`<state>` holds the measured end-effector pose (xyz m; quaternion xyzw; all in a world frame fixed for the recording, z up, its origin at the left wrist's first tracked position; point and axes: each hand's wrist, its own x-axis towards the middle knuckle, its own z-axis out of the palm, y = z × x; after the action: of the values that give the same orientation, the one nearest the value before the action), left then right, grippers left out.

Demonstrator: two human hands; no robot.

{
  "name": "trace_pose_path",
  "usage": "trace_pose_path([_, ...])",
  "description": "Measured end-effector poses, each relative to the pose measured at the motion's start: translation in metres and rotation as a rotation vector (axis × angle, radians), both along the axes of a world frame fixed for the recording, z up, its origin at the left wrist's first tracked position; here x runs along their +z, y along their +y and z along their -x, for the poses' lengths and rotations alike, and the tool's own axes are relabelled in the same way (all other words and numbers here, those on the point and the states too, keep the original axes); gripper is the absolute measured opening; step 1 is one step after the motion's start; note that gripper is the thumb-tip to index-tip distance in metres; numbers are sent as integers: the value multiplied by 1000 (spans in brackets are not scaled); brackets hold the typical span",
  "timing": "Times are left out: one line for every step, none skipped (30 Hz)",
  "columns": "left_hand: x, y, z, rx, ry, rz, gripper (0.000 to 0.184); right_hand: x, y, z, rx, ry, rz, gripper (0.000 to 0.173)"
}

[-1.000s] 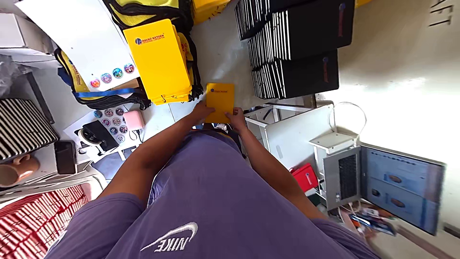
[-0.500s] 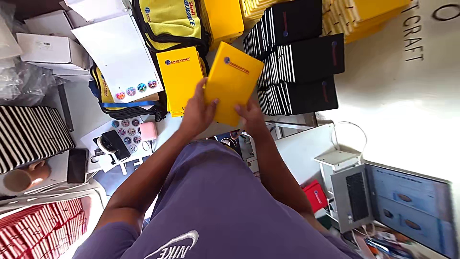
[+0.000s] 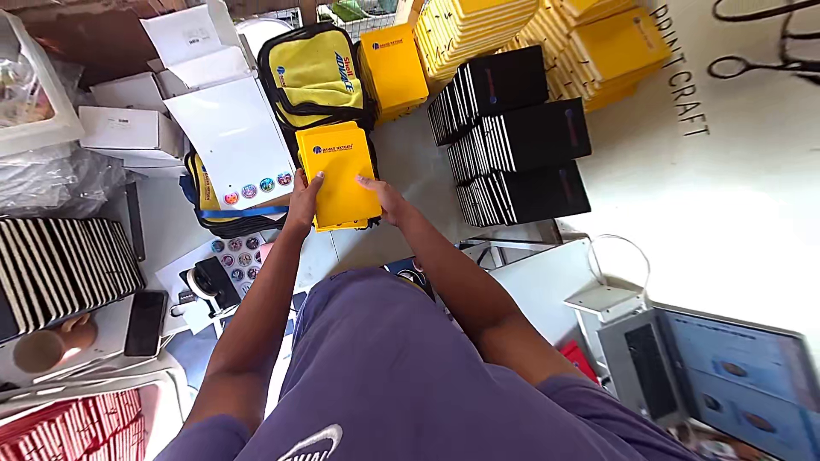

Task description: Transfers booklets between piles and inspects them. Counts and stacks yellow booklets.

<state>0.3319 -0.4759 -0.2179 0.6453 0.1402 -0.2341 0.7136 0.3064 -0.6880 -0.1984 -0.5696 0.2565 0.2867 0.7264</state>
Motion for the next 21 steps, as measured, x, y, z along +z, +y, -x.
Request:
trace_pose_path([1, -6, -2, 22, 18, 29, 77, -1, -2, -2, 12, -3, -13, 66])
trace_pose_path([0, -13, -3, 47, 31, 37, 77, -1, -3, -3, 4, -5, -19, 63])
trace_pose_path([-2, -18, -4, 57, 33, 30, 80, 0, -4, -3, -24, -6, -23, 61])
trace_pose_path([-3, -23, -5, 51, 16, 3, 85, 2, -6, -3, -47, -17, -27, 58])
trace_pose_path([-4, -27, -6, 31, -8, -46, 92, 5, -10, -2, -54, -26, -32, 57])
trace_pose_path([-5, -30, -6, 0, -22, -111, 99, 8, -14, 2, -50, -26, -37, 58])
trace_pose_path([-7, -31, -3, -28, -32, -179, 103, 10, -17, 10, -43, -14, -35, 60])
trace_pose_path([-7, -33, 0, -57, -47, -244, 106, 11, -20, 17, -39, -2, -44, 62])
trace_pose_path([-5, -36, 4, -96, -60, -308, 107, 9, -24, 20, -43, 4, -58, 63])
trace_pose_path([0, -38, 7, -143, -68, -371, 108, 5, -28, 22, -53, 7, -71, 62])
trace_pose_path([5, -41, 12, -184, -83, -424, 107, 2, -32, 24, -66, 6, -88, 59])
trace_pose_path([8, -43, 18, -218, -105, -464, 106, -2, -36, 27, -84, 1, -110, 57])
trace_pose_path([11, -46, 24, -246, -132, -490, 106, -5, -40, 29, -114, -8, -134, 57])
trace_pose_path([11, -50, 27, -271, -158, -503, 106, -8, -44, 31, -144, -14, -155, 57])
trace_pose_path([12, -54, 29, -292, -180, -512, 105, -9, -49, 32, -161, -21, -171, 58])
trace_pose_path([14, -58, 29, -311, -197, -515, 105, -11, -53, 31, -166, -26, -174, 60])
trace_pose_path([17, -61, 29, -332, -206, -517, 104, -12, -57, 30, -160, -20, -156, 61])
trace_pose_path([19, -64, 29, -353, -212, -516, 103, -12, -60, 30, -153, -6, -123, 62])
trace_pose_path([21, -66, 29, -375, -212, -503, 102, -12, -63, 29, -144, 2, -85, 62])
trace_pose_path([20, -68, 27, -396, -207, -479, 101, -12, -66, 28, -140, 4, -49, 62])
trace_pose_path([19, -68, 26, -412, -205, -446, 98, -12, -69, 29, -146, 0, -23, 61])
